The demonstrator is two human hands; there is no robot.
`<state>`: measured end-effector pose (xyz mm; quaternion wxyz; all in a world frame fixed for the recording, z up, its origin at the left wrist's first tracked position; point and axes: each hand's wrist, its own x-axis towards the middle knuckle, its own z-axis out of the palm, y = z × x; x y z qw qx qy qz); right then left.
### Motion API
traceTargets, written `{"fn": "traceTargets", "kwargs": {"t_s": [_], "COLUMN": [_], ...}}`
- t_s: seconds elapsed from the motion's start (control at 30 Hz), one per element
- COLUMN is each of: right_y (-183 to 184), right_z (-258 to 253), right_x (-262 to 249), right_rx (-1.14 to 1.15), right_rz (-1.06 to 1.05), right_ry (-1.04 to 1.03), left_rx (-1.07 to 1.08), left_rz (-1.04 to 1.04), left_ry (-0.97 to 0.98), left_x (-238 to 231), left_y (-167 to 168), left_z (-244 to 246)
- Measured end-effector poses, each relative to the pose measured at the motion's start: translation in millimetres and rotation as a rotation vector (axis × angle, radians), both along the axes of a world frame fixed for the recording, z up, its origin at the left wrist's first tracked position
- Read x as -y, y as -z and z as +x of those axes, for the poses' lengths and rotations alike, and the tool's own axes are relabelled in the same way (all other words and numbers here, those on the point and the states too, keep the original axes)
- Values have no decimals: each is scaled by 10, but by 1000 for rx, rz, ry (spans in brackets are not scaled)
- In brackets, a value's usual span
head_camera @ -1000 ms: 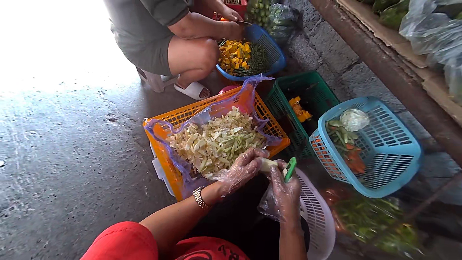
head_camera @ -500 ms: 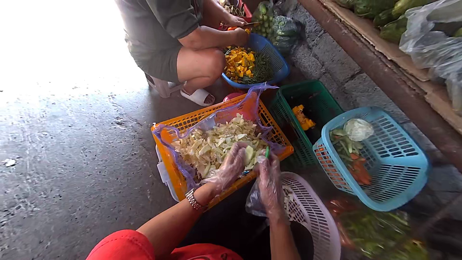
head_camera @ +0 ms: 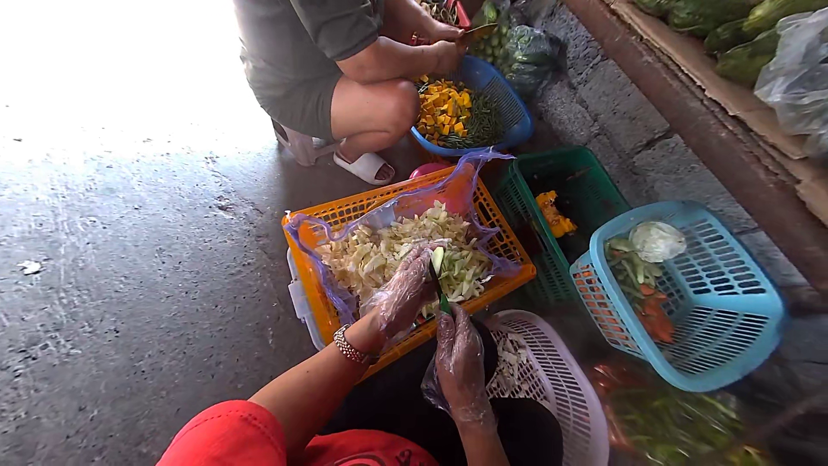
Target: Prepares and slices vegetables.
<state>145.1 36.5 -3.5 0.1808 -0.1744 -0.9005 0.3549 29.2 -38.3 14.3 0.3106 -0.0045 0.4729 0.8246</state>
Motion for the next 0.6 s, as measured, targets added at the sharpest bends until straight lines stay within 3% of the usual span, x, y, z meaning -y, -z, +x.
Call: {"fn": "traceTargets", "kwargs": {"t_s": [0.37,0.43,0.53,0.57,0.6], "right_y": [-82,-171,-105,-75,-55], "right_z": [-240,-304,-342,-319,-281], "right_x": [-158,-234,-294,-291,-275], "right_rx": [166,279,233,204,191], "right_rz": [-77,-262,-811,-911,-874], "right_ry": [29,-4,-58,-87,-117], "left_rx": [-47,-42,14,21,27], "left_rz": [-11,-30,-37,-21,-12], "left_ry": [82,84,36,14,-9], "left_x": [13,21,27,36,44], "left_y": [17,56,128,147,156], "left_z": [36,18,-41,-60,-79]}}
